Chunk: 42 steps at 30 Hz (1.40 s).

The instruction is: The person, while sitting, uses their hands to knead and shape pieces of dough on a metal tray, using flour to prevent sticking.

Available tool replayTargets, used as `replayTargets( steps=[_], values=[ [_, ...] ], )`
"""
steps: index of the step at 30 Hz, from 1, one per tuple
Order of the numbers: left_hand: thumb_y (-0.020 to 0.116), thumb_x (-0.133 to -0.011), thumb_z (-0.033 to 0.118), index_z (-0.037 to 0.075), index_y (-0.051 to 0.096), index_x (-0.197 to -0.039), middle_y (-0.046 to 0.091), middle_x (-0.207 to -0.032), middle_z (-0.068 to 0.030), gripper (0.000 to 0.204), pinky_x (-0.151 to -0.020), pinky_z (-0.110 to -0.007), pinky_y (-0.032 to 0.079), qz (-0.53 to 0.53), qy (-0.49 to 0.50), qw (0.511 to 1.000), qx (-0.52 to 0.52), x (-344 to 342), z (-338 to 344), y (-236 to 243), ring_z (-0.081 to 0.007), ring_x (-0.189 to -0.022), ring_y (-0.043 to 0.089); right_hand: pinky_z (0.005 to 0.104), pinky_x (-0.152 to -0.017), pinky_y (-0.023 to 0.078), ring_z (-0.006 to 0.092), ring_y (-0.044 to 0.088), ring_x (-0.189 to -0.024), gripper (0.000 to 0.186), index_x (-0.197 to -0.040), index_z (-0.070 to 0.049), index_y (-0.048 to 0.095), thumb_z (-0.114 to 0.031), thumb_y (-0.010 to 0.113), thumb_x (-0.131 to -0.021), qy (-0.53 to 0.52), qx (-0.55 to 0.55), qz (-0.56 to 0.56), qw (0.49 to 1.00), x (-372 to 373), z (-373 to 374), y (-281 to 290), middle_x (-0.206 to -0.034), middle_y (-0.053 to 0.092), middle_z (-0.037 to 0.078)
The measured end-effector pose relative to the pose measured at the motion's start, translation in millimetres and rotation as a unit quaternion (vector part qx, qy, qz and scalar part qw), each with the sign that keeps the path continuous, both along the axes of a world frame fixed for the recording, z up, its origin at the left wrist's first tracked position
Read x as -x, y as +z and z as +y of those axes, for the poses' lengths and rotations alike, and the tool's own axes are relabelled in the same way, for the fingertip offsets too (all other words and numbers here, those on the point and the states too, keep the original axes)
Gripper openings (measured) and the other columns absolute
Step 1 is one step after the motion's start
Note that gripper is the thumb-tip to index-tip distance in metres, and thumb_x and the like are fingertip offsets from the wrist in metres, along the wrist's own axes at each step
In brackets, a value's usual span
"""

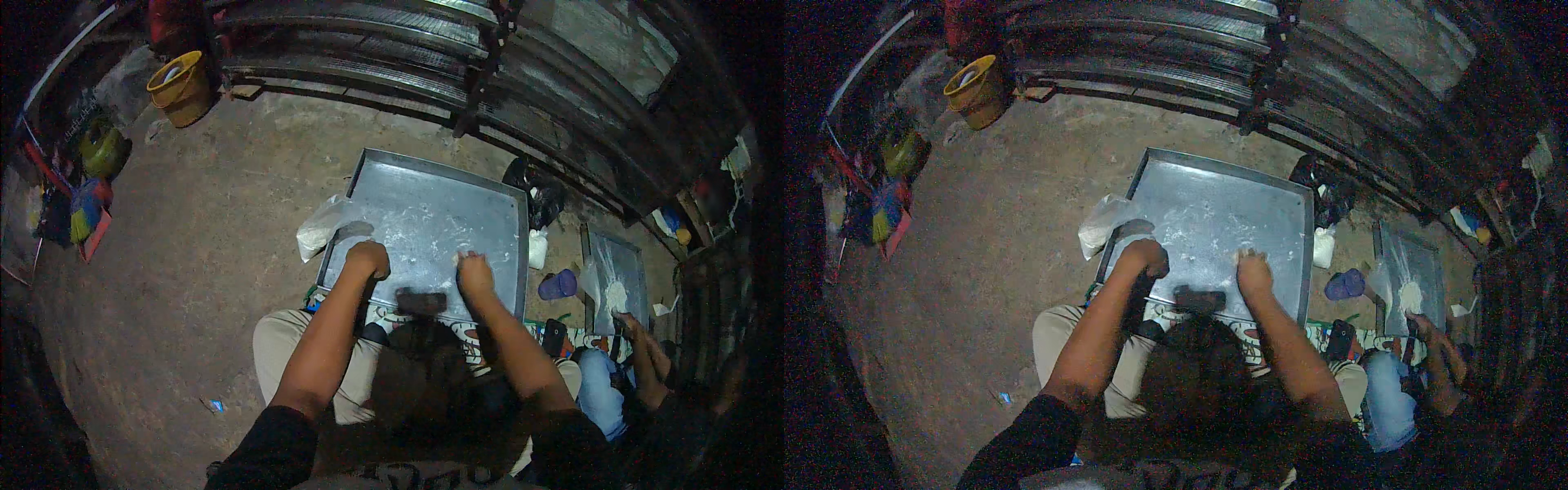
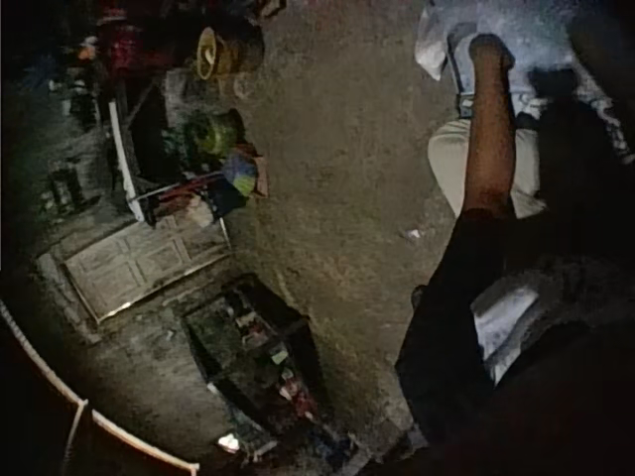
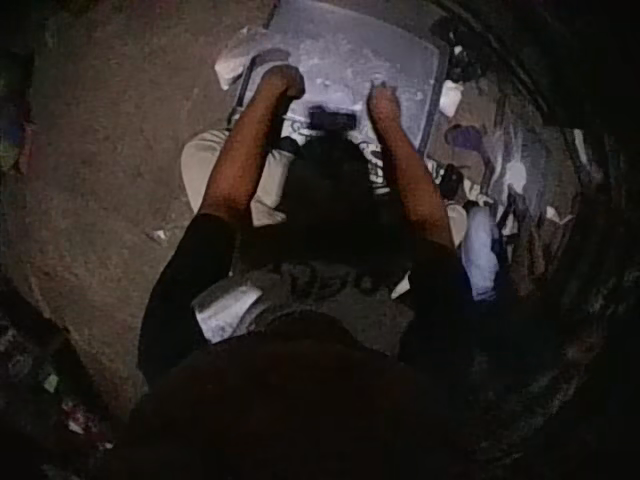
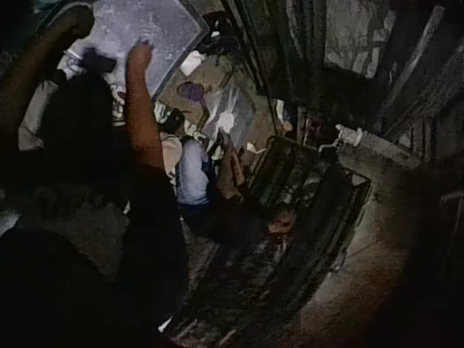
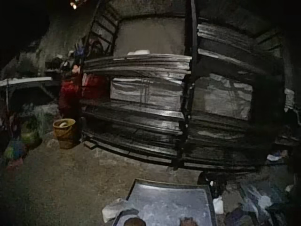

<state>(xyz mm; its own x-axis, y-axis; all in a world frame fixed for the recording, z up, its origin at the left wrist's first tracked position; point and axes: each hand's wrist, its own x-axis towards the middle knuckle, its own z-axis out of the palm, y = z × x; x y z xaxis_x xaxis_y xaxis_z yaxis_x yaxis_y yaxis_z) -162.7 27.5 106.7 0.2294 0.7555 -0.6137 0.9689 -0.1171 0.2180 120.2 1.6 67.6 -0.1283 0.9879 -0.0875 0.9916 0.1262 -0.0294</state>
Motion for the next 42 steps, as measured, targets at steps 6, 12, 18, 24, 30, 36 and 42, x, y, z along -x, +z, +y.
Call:
replayTargets(
  steps=[6, 12, 18, 24, 30, 36, 42],
  values=[
    [0.055, -0.087, 0.02, -0.003, 0.058, -0.127, 0.055, -0.134, -0.0272, 0.046, -0.098, -0.044, 0.049, -0.158, 0.032, 0.974, -0.158, -16, -25, 33, -0.0401, -0.118, 0.059, 0.0442, -0.086, 0.057, 0.0363, 0.065, -0.102, 0.033, -0.125, 0.006, 0.055, -0.011, 0.053, -0.096, -0.203, 0.174, 0.647, 0.714, -59, 23, 47, -0.117, 0.062, 0.023],
    [0.055, -0.099, 0.025, 0.002, 0.016, -0.155, 0.034, -0.153, -0.0227, 0.072, -0.114, -0.039, 0.031, -0.544, 0.06, 0.818, -0.18, -74, -40, 22, -0.0308, -0.141, 0.036, 0.0434, -0.11, 0.041, 0.0316, 0.052, -0.125, 0.039, -0.135, 0.004, 0.046, -0.014, 0.048, -0.1, -0.119, 0.219, 0.913, 0.322, -14, -25, 76, -0.133, 0.053, 0.018],
    [0.078, -0.081, 0.029, 0.003, 0.009, -0.156, 0.031, -0.156, -0.0214, 0.105, -0.116, -0.039, 0.028, -0.552, 0.047, 0.794, -0.248, -110, -55, 47, -0.0312, -0.143, 0.034, 0.0366, -0.088, 0.05, 0.0286, 0.058, -0.108, 0.038, -0.129, -0.002, 0.052, -0.027, 0.052, -0.1, -0.106, 0.255, 0.933, 0.231, 13, -24, 54, -0.123, 0.06, 0.012],
    [0.085, -0.073, 0.029, 0.01, 0.033, -0.153, 0.053, -0.142, -0.017, 0.096, -0.109, -0.04, 0.039, -0.554, 0.053, 0.803, -0.211, -82, -44, 46, -0.0291, -0.131, 0.051, 0.036, -0.081, 0.05, 0.0242, 0.061, -0.104, 0.036, -0.13, -0.003, 0.051, -0.027, 0.044, -0.104, -0.069, 0.295, 0.923, 0.236, 23, -25, 74, -0.117, 0.062, 0.012],
    [0.085, -0.072, 0.025, 0.009, 0.043, -0.147, 0.053, -0.143, -0.0148, 0.087, -0.105, -0.039, 0.043, -0.489, 0.037, 0.816, -0.305, -96, -41, 45, -0.0281, -0.129, 0.052, 0.0332, -0.083, 0.05, 0.0221, 0.061, -0.105, 0.035, -0.13, -0.001, 0.049, -0.024, 0.044, -0.105, -0.073, 0.192, 0.903, 0.377, 22, -11, 46, -0.117, 0.062, 0.012],
    [0.085, -0.072, 0.02, 0.011, 0.047, -0.145, 0.054, -0.139, -0.0167, 0.083, -0.104, -0.04, 0.045, -0.58, 0.087, 0.779, -0.224, -98, -40, 41, -0.0316, -0.125, 0.055, 0.0334, -0.083, 0.053, 0.0177, 0.066, -0.098, 0.042, -0.132, -0.002, 0.045, -0.032, 0.051, -0.103, -0.095, 0.169, 0.795, 0.575, 30, -10, 75, -0.109, 0.064, 0.01],
    [0.084, -0.074, 0.02, 0.009, 0.051, -0.142, 0.057, -0.138, -0.0132, 0.076, -0.103, -0.037, 0.044, -0.592, 0.096, 0.776, -0.193, -96, -43, 50, -0.0244, -0.126, 0.054, 0.0335, -0.084, 0.052, 0.0186, 0.067, -0.097, 0.041, -0.129, 0.0, 0.051, -0.032, 0.051, -0.103, 0.002, 0.214, 0.788, 0.577, 15, -4, 67, -0.111, 0.066, 0.011]
  ],
)
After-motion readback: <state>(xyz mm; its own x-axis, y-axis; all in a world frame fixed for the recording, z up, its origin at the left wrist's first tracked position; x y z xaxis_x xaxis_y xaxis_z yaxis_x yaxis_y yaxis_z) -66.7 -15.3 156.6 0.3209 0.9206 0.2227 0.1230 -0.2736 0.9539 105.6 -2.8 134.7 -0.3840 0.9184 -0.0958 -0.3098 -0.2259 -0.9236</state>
